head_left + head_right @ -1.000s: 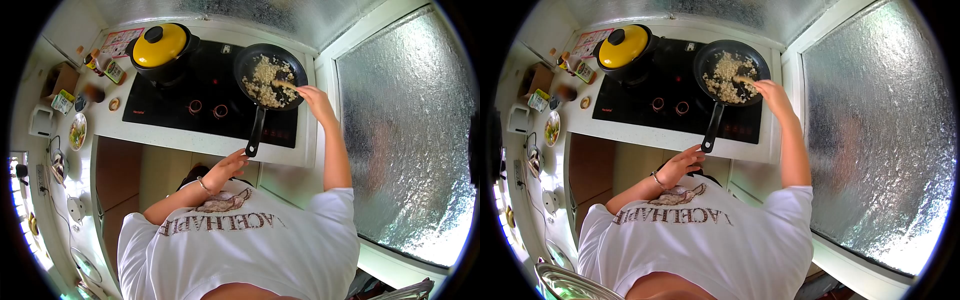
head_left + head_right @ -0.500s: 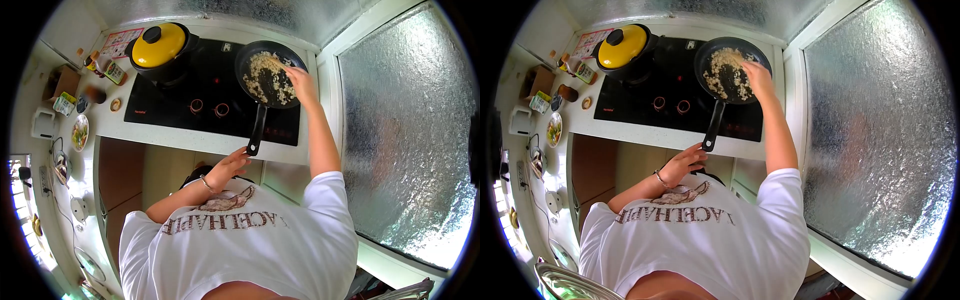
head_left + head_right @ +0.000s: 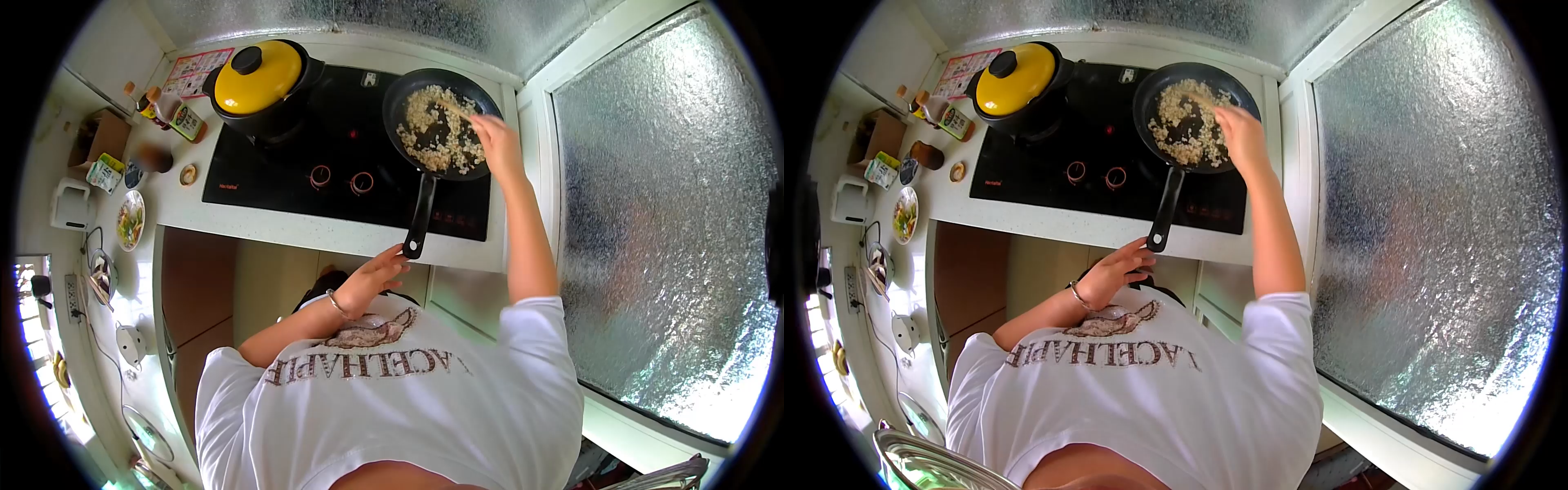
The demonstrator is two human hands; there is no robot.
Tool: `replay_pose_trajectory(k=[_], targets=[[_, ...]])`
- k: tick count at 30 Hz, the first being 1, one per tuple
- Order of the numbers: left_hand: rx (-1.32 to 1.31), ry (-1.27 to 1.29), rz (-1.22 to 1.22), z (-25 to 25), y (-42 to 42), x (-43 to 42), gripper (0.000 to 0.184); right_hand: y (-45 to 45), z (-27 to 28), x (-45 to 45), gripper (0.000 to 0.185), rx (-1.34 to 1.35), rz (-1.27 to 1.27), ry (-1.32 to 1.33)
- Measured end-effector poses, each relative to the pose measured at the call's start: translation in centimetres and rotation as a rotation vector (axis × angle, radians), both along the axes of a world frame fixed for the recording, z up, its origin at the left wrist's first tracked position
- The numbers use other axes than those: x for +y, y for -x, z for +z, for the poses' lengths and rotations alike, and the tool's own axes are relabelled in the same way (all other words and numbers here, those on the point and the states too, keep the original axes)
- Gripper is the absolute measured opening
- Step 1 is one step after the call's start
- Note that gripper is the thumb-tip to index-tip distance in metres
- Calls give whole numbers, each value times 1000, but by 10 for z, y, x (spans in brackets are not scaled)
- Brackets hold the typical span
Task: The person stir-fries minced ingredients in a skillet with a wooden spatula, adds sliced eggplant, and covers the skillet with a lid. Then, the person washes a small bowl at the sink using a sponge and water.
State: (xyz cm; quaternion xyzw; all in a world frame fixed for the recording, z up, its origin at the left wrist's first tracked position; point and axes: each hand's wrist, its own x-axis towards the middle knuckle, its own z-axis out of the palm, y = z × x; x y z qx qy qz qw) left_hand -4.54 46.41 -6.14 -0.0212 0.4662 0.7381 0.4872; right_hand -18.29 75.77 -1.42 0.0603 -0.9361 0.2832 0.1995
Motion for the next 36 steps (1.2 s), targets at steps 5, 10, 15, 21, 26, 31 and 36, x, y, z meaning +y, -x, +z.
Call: replay_pose_trajectory(k=[5, 10, 15, 21, 26, 31, 36], targets=[[8, -28, 9, -3, -2, 2, 51, 24, -34, -3, 18, 71, 65, -6], [5, -20, -10, 0, 2, -1, 51, -41, 27, -28, 18, -184, 151, -31], [10, -32, -24, -3, 2, -1, 52, -26, 15, -23, 19, -229, -8, -168], [12, -36, -21, -3, -1, -1, 52, 31, -28, 16, 19, 32, -84, -63], [-10, -41, -18, -3, 3, -1, 52, 1, -6, -7, 18, -92, 84, -102], [4, -54, -10, -5, 3, -2, 52, -61, 47, -24, 17, -268, 138, -103], [17, -46, -24, -4, 3, 0, 51, -37, 9, 8, 18, -106, -33, -48]])
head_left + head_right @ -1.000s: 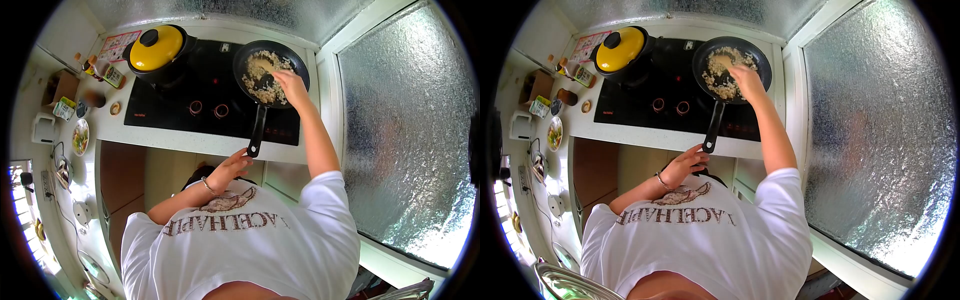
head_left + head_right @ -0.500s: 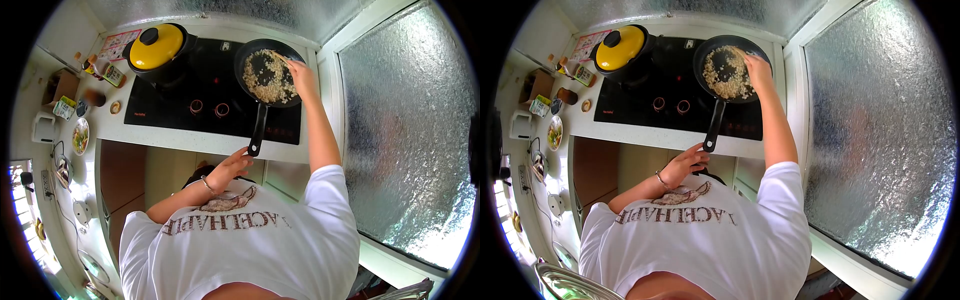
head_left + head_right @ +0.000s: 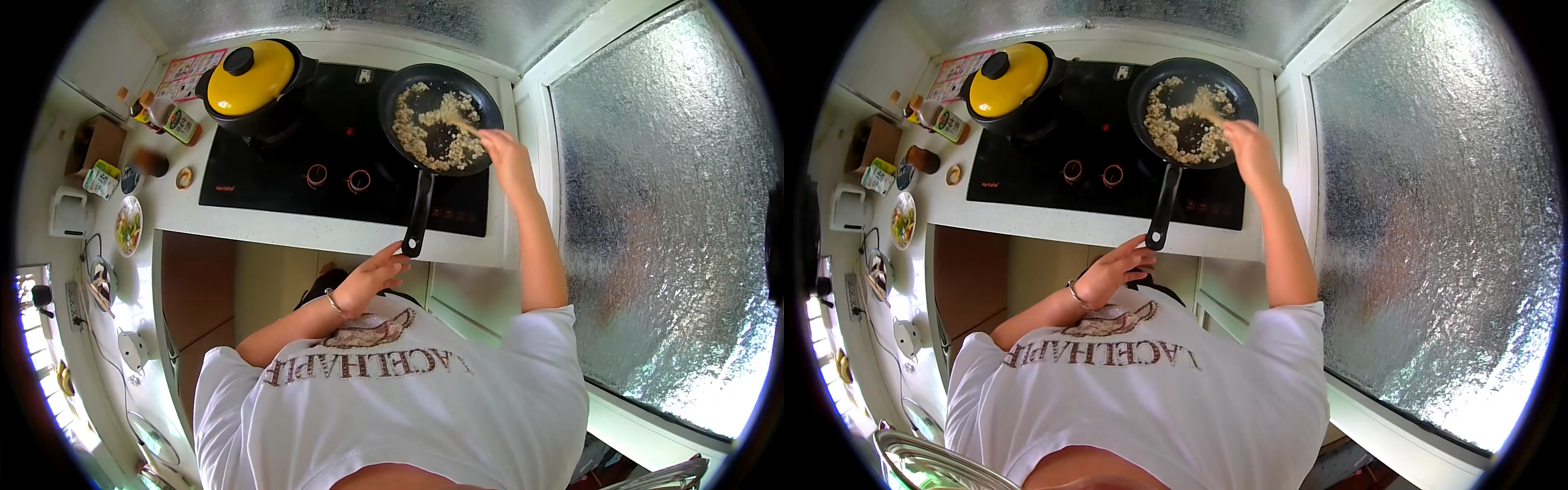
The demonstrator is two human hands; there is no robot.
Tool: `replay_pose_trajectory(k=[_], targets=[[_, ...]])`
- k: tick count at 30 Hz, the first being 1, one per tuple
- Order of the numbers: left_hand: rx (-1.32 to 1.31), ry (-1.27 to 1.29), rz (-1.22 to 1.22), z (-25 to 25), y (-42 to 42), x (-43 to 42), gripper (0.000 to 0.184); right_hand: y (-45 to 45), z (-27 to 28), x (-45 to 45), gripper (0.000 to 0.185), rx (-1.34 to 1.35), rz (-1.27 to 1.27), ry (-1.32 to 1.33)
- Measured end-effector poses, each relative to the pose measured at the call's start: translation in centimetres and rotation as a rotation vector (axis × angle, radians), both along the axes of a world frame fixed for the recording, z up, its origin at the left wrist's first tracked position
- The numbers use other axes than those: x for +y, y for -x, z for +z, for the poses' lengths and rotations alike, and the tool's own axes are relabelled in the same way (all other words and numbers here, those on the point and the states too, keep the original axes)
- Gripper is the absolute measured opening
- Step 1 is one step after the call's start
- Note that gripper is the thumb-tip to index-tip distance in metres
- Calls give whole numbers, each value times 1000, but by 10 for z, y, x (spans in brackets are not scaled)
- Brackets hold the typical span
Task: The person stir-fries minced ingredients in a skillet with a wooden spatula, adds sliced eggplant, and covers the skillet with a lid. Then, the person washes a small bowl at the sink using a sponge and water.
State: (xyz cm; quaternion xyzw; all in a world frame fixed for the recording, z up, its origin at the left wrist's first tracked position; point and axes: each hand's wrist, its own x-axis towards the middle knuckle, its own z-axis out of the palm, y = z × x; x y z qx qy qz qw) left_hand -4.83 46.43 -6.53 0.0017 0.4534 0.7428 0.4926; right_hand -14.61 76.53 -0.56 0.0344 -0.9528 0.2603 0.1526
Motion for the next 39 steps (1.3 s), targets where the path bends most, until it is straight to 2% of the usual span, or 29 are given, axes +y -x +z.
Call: replay_pose_trajectory(k=[2, 4, 6, 9, 11, 14, 17, 21, 25, 27, 28, 29, 31, 33, 35, 37, 38, 39], targets=[[1, 15, -43, 5, 0, -1, 59, 19, -17, 17, 18, 41, -49, 12], [5, 10, -46, 4, -2, 0, 59, 28, -29, 24, 18, 122, -44, -30], [15, -2, -44, 3, -1, 0, 59, 19, -32, 25, 18, 60, -36, -6], [-2, -4, -35, 2, 0, 1, 59, -17, 8, 9, 18, -38, -13, -67], [-27, 20, 7, 3, -2, 0, 52, -42, 43, -3, 19, -171, 45, 35], [-1, 11, 9, 5, -2, 0, 52, -42, 39, -4, 18, -234, 129, 10], [6, -3, 3, 6, -2, 1, 53, -26, 40, -9, 16, -169, 40, -74], [-34, 14, 6, 9, -1, -2, 55, -16, 54, -16, 15, -147, 70, -131], [-9, 108, 125, 0, 3, 0, 49, -13, 64, -28, 17, -145, 42, -283], [821, 345, 265, -5, 9, 2, 47, -16, 62, -34, 15, -68, 43, -232], [1152, 368, 317, 21, 19, 7, 47, -18, 68, -39, 14, -85, 53, -275], [1154, 368, 311, 43, 27, 12, 47, -19, 71, -44, 13, -103, 63, -316], [1666, 323, 370, 77, 41, 25, 47, -23, 74, -53, 12, -53, 75, -354], [1783, 165, 388, 101, 48, 42, 46, -26, 85, -67, 13, -47, 87, -413], [1859, 122, 400, 125, 50, 56, 48, -26, 86, -74, 12, 19, 98, -443], [1838, 96, 376, 142, 44, 69, 49, -24, 94, -79, 9, -69, 209, -427], [1848, 93, 351, 145, 42, 74, 35, -26, 98, -81, 11, -83, 233, -455], [1850, 93, 351, 142, 43, 71, 35, -26, 97, -83, 11, -82, 232, -455]])
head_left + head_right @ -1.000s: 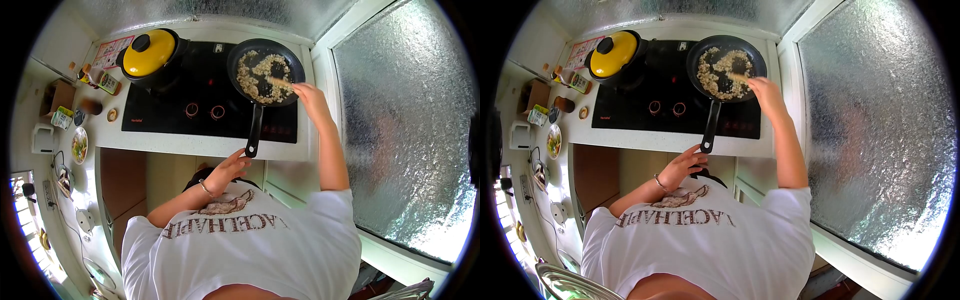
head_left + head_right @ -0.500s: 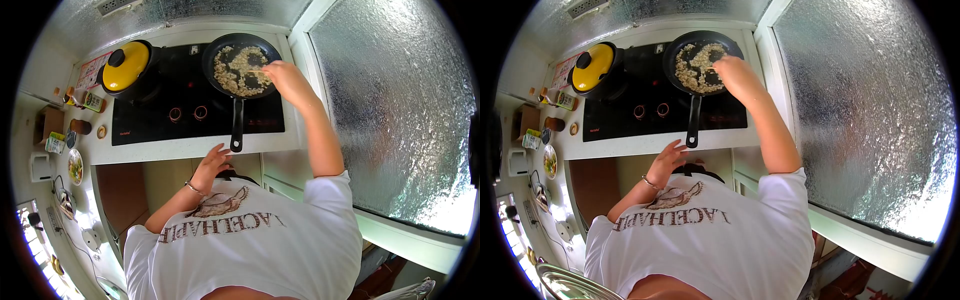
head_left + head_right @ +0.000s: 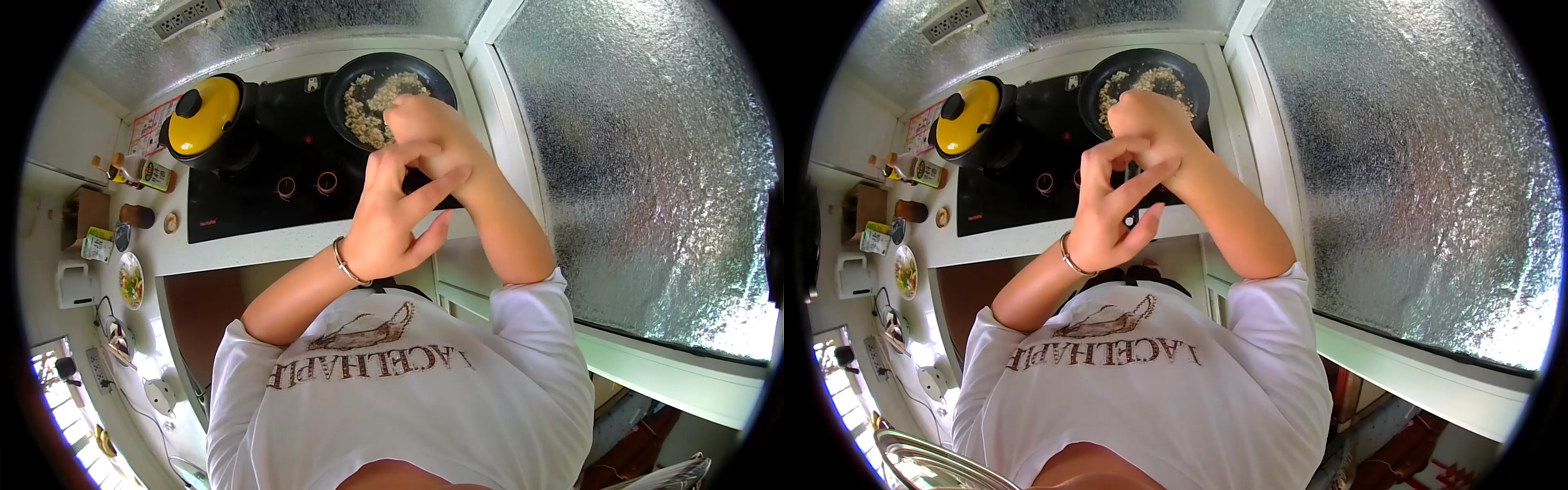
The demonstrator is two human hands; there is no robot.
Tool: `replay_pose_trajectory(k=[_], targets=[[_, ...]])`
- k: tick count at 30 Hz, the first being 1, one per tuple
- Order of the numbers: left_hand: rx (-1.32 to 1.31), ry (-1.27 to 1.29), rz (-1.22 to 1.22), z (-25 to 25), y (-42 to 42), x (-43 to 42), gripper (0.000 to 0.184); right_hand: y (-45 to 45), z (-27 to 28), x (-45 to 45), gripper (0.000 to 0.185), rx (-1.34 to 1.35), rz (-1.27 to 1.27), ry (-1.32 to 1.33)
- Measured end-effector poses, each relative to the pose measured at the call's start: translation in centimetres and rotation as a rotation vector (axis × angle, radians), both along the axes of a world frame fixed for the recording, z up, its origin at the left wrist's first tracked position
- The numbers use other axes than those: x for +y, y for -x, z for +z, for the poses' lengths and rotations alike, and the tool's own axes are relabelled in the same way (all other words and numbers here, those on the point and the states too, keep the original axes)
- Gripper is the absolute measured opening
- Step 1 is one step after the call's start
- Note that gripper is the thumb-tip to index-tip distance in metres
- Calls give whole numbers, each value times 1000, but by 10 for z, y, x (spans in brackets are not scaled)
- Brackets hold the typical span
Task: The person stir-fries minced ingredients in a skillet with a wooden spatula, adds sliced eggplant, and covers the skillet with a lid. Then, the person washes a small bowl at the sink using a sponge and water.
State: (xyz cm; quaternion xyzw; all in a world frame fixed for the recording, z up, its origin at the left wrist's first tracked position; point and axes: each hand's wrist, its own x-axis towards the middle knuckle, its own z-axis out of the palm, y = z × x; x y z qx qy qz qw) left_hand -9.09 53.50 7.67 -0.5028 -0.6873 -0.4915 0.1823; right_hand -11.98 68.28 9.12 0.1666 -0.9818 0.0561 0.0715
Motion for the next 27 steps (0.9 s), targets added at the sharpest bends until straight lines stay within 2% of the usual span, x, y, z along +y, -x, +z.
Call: replay_pose_trajectory(k=[2, 3, 6, 9, 11, 12, 14, 16, 17, 18, 20, 22, 24, 27], targets=[[-59, -104, -93, -14, 2, -13, 16, 1, -6, -2, 11, 70, -116, -6], [-140, -171, -44, -19, 1, -18, 6, 1, -8, 0, 12, 91, -103, -40], [-177, -72, 187, -41, 10, -53, 8, 3, -10, 3, 9, -30, -180, -30], [-169, -16, 298, -72, 20, -86, 6, 10, -20, 19, 14, -20, -208, 15], [-514, 111, 248, -92, 17, -100, 5, 21, -37, 38, 19, -6, -229, 12], [-577, 122, 227, -113, 12, -104, 8, 18, -34, 40, 18, -38, -275, 43], [-813, 253, 150, -124, -4, -104, 18, 12, -36, 50, 17, -36, -198, 249], [-1026, 389, 55, -137, -16, -100, 29, 8, -45, 51, 16, -105, -172, 347], [-1115, 459, -50, -139, -19, -98, 41, 9, -51, 50, 16, -171, -163, 446], [-1121, 448, -37, -143, -23, -93, 41, 15, -58, 45, 16, -177, -148, 443], [-1379, 189, -218, -158, -32, -84, 48, 30, -75, 36, 14, 8, -108, 440], [-1405, 239, -236, -162, -34, -80, 52, 52, -89, 49, 14, 61, -189, 345], [-1592, 162, -269, -164, -35, -75, 51, 63, -89, 60, 14, 225, -228, 436], [-1663, 99, -316, -149, -38, -72, 52, 86, -113, 76, 15, 233, -208, 427]])
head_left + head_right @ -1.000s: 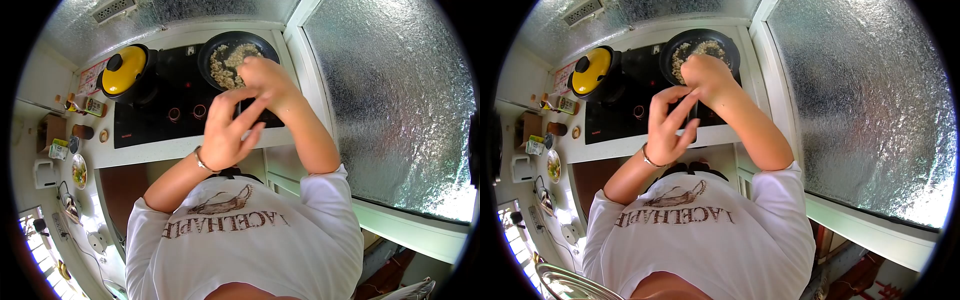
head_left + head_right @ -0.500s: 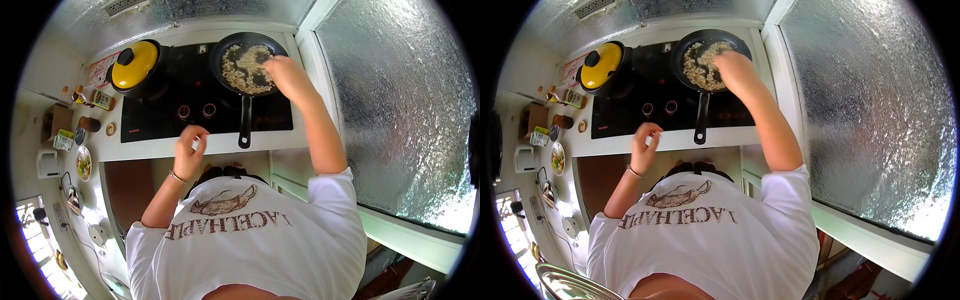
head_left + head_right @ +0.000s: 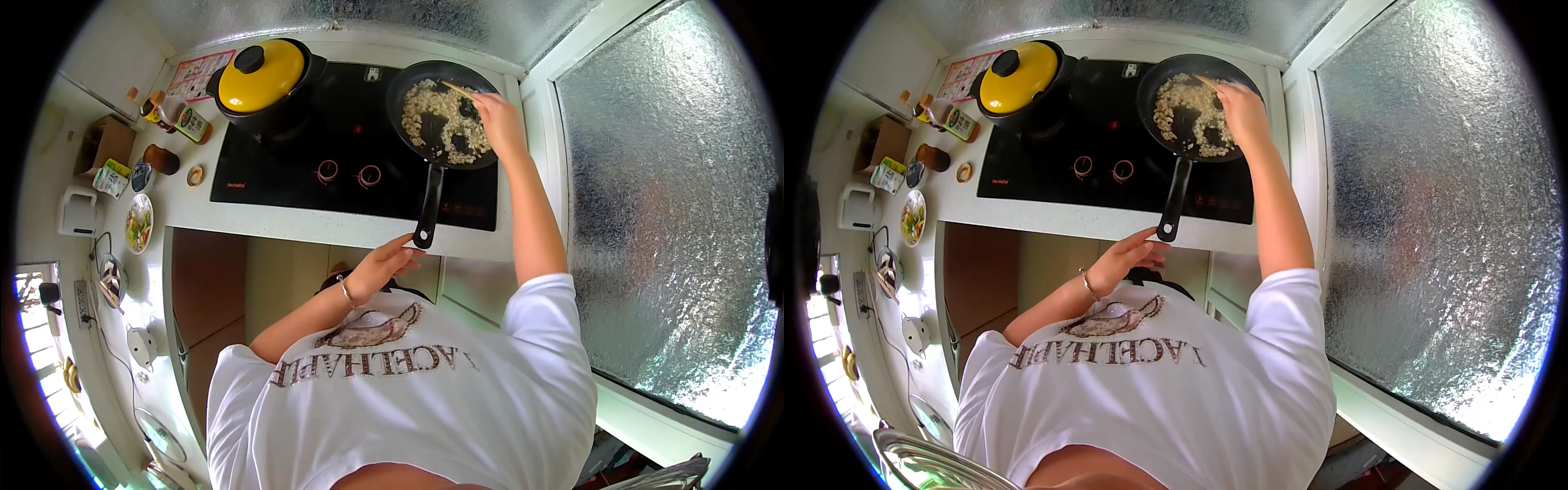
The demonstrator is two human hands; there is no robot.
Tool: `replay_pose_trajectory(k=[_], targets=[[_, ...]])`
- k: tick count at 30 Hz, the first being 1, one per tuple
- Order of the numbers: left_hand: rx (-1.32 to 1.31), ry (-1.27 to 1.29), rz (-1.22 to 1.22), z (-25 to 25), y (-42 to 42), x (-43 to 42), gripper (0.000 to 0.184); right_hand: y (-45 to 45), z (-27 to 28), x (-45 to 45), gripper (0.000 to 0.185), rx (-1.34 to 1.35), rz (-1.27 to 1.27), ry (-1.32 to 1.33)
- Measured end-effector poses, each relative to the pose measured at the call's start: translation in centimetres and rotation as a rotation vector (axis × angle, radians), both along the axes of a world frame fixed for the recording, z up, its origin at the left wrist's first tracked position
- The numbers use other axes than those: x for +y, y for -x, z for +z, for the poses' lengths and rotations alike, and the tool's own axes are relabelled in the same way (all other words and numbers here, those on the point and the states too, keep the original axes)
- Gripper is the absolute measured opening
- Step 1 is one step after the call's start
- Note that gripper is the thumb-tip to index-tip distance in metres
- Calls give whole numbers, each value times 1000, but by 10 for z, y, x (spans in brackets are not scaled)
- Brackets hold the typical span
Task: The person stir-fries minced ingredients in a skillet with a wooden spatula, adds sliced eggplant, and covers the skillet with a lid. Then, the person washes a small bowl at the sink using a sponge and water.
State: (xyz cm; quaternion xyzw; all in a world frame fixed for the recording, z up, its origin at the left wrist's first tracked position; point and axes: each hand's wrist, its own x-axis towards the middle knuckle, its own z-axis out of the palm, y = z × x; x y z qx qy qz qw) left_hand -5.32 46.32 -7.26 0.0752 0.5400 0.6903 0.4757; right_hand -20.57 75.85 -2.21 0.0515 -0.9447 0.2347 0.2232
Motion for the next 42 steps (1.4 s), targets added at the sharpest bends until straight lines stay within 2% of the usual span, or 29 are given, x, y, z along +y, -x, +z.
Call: replay_pose_trajectory(k=[3, 5, 9, 13, 15, 17, 18, 20, 25, 27, 29, 31, 32, 33, 35, 38, 39, 42], targets=[[-54, -50, 15, 0, -1, 1, 52, 4, -28, 8, 17, -24, 24, -30], [-69, -64, 26, -2, 0, 0, 52, -14, -17, -2, 17, -56, 119, -46], [-70, -85, 0, 4, 4, -4, 53, -70, 45, -41, 16, -146, 82, 55], [-48, -80, -31, 3, 3, -3, 54, -59, 49, -60, 15, -176, 154, 152], [-31, -84, -37, -2, 3, -3, 55, -14, 24, -37, 14, 25, 18, 67], [-11, -92, -42, -2, 3, -3, 55, 18, 11, -1, 15, -99, -172, 374], [-13, -89, -44, 1, 2, -3, 55, 26, 10, 5, 15, -96, -170, 372], [-18, -87, -45, 2, 3, -3, 56, 36, 3, 14, 17, -84, -275, 843], [7, -81, -62, 1, 3, -4, 55, 42, -23, 6, 16, -144, -298, 815], [17, -66, -64, 6, 4, -6, 55, 37, -17, 26, 17, -86, -440, 740], [26, -57, -64, 8, 2, -5, 56, 41, -21, 32, 17, -43, -442, 810], [-1, -67, -47, 6, 1, -3, 56, 51, -29, 23, 18, 37, -382, 1008], [-4, -66, -47, 6, 0, -3, 56, 57, -37, 19, 18, -28, -375, 804], [15, -65, -56, 5, 1, -3, 55, 51, -24, -4, 19, -23, -405, 772], [38, -61, -67, 3, 2, -2, 55, 56, -36, -4, 19, 19, -456, 792], [31, -67, -74, 4, 2, -4, 54, 54, -58, 56, 17, 24, -527, 807], [14, -63, -60, 7, 1, -4, 54, 41, -44, 63, 18, 10, -501, 959], [-17, -80, -33, 4, 1, -3, 53, 24, -7, 63, 18, 56, -430, 986]])
